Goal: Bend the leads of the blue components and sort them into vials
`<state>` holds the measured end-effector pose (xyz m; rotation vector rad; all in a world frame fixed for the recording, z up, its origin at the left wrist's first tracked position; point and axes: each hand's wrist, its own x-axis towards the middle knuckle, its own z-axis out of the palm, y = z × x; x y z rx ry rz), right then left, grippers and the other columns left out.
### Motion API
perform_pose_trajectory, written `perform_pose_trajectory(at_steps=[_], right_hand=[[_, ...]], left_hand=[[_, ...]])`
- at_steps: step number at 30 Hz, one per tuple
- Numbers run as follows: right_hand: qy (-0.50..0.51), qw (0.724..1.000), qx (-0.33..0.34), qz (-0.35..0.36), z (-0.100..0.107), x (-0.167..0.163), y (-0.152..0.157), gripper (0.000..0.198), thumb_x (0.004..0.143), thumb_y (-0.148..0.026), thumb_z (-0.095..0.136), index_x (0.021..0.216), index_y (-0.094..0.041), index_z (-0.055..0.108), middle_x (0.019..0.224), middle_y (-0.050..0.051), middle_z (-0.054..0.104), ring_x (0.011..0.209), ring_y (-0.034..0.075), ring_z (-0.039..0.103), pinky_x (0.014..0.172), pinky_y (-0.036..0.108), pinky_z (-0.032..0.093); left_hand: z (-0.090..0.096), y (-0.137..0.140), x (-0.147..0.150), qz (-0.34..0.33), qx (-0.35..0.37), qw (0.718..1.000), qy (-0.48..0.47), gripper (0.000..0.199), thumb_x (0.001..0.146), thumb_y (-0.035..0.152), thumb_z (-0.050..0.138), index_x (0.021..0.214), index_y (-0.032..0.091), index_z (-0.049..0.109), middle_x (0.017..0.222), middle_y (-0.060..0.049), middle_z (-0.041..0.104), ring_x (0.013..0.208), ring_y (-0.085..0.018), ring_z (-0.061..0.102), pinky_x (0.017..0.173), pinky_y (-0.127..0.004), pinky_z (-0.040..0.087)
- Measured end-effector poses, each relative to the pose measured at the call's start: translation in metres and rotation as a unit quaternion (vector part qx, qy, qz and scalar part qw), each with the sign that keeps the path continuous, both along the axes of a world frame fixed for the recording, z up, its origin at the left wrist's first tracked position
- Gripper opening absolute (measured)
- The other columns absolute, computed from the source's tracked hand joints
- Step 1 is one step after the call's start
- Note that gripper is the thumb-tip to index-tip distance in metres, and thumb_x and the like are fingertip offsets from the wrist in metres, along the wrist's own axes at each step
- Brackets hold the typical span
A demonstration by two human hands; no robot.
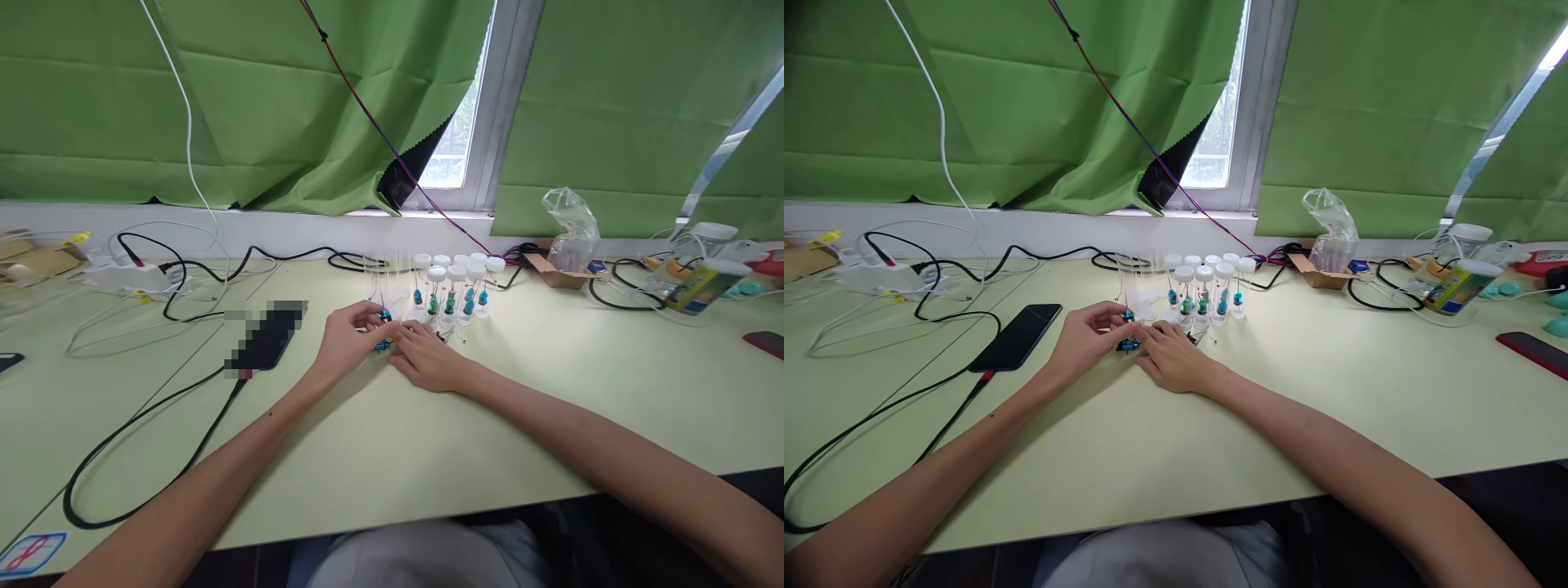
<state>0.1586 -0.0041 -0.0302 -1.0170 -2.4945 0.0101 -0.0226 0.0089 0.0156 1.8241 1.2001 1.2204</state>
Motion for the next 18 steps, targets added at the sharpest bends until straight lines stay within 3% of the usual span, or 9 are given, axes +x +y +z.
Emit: perform_pose_trajectory(at_steps=[7,18], right_hand=[[-0.026,1.000,-0.007,0.003,0.002,-0.008,0.008,0.029,0.097,-0.018,0.042,0.122,-0.009,0.053,0.119,0.018,0.060,0.114,0.031,0.044,0.095,0.050,0.042],[-0.006,1.000,0.021,-0.018,-0.003,-0.007,0.017,0.019,0.098,-0.014,0.044,0.103,-0.012,0.062,0.098,0.013,0.067,0.102,0.026,0.053,0.084,0.041,0.047]], left_hand=[[-0.003,0.001,-0.001,-0.011,0.008,1.000,0.003,0.037,0.065,0.042,0.080,0.088,0.017,0.068,0.072,-0.002,0.066,0.070,-0.016,0.063,0.064,-0.026,0.052],[-0.003,-0.002,0.000,-0.015,0.013,1.000,0.013,0.032,0.069,0.043,0.077,0.087,0.017,0.069,0.071,-0.002,0.066,0.069,-0.015,0.062,0.065,-0.027,0.051]])
